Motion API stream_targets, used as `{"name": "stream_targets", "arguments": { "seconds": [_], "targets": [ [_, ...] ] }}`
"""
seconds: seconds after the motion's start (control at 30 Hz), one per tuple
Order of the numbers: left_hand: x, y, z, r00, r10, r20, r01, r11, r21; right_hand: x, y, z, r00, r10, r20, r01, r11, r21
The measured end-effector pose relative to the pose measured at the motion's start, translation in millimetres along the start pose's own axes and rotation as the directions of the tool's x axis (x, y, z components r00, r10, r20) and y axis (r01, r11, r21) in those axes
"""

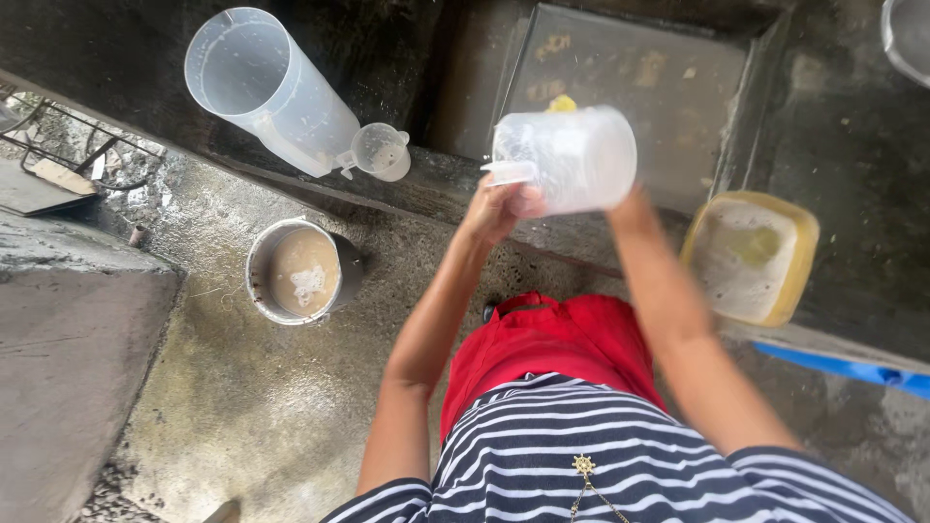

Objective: The person washes several plastic containers and pitchers by hand using a sponge and soapy water, rinsing them under a faucet in a concrete sink.

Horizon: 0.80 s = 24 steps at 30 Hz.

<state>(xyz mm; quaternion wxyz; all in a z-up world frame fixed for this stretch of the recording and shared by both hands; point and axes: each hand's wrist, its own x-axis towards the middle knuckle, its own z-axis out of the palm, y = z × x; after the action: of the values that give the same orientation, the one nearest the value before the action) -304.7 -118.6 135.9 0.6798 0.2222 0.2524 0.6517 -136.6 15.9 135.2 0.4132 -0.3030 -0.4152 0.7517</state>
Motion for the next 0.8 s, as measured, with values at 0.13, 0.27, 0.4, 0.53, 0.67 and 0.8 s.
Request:
{"name": "stream_targets", "arguments": {
  "seconds": [0.13,0.27,0.4,0.53,0.67,0.8],
  "targets": [
    [2,50,-15,0.996,-0.001,0.094,-0.054,0.812,0.582,22,-35,5,0.901,0.208,0.379,0.069,0.797,-0.6],
    [32,70,-21,0.985,0.166,-0.046,-0.103,0.78,0.617,17,-35,49,0.924,-0.036,0.38,0.377,0.25,-0.892],
    [60,52,-35,0.93,0.288,-0.23,-0.162,0.88,0.446,-5,-15,65,0.616,-0.538,0.575,0.517,-0.275,-0.811],
    [82,29,-28,0.882,0.06,-0.467,-0.157,0.973,-0.171,4,0,76,0.402,-0.775,0.487,0.422,-0.316,-0.85],
    [87,28,-24,0.886,-0.103,-0.453,-0.068,0.935,-0.347,30,-10,68,0.632,-0.755,-0.177,0.572,0.608,-0.55],
    [104,59,-31,0.931,0.112,-0.349,-0.076,0.991,0.114,80,-59,18,0.96,-0.269,-0.08,0.216,0.89,-0.402]
  ]
}}
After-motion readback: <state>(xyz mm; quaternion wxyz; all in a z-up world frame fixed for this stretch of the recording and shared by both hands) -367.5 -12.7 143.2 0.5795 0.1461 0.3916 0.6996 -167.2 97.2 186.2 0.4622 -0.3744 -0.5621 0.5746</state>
